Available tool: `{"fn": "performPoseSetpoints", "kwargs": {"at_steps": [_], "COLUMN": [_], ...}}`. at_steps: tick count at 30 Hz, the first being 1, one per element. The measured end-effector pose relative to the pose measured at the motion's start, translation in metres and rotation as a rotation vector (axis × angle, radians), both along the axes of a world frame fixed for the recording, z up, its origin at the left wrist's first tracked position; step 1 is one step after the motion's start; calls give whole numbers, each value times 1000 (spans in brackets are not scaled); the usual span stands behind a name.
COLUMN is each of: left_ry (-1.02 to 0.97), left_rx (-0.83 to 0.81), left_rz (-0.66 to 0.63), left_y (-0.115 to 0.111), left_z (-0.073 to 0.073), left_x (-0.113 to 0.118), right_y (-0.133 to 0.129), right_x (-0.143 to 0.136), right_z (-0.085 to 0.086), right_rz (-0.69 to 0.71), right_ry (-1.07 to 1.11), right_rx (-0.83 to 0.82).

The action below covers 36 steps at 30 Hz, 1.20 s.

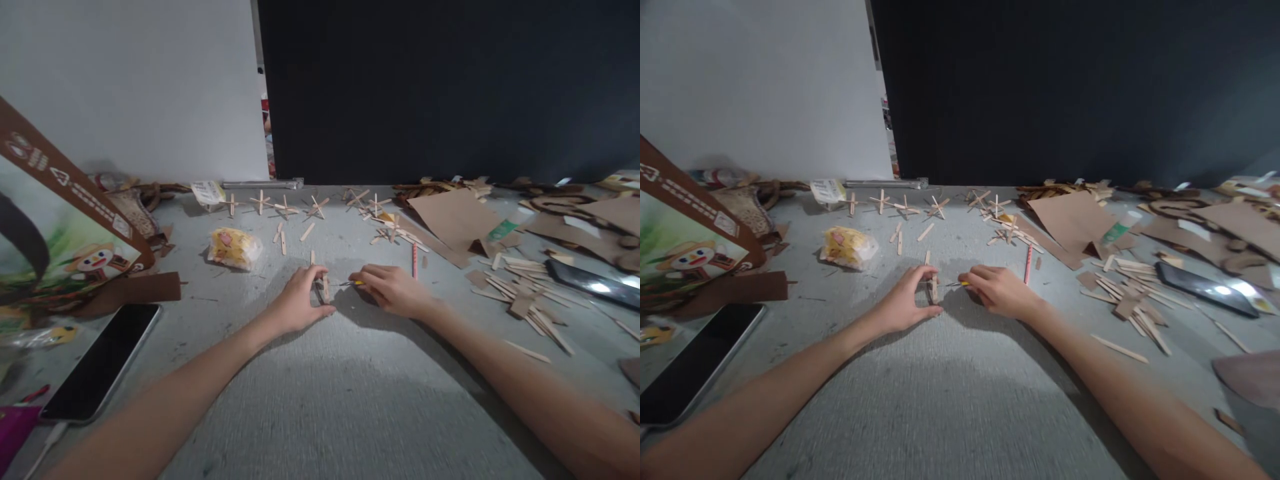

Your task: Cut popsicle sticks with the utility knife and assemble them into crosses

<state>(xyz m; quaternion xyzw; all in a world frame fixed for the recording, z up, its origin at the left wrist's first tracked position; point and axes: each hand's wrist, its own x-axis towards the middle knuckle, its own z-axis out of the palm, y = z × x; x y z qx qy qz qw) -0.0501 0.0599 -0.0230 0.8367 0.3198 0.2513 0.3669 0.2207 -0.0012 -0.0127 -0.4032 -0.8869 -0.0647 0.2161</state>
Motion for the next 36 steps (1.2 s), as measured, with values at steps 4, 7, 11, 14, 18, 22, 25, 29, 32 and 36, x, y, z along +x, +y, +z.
{"fn": "performPoseSetpoints", "kwargs": {"at_steps": [4, 7, 11, 14, 18, 22, 25, 29, 32, 36], "left_ry": [17, 39, 59, 49, 50, 17, 2, 37, 48, 44], "left_rx": [15, 23, 19, 36, 11, -28, -50, -55, -65, -79], "left_rz": [-3, -20, -22, -25, -34, -37, -27, -29, -60, -112], "left_y": [-2, -3, -3, -1, -1, -2, -1, -1, -2, -3], "left_z": [4, 8, 6, 1, -1, 2, 4, 6, 6, 5], "left_x": [0, 0, 1, 0, -1, 0, 2, 4, 3, 2], "right_y": [0, -1, -1, 0, 0, 1, 1, -1, -6, -12], "right_x": [-4, -5, -5, -4, -5, -5, -5, -6, -10, -22], "right_z": [-5, -5, -6, -8, -10, -12, -13, -12, -10, -8], "right_rz": [38, 21, 9, 22, 30, 31, 23, 31, 143, 230], "right_ry": [-93, -125, -105, -75, -68, -49, -32, 57, 29, -73], "right_rx": [54, 67, 71, 78, 109, 123, 139, 185, 212, 188]}}
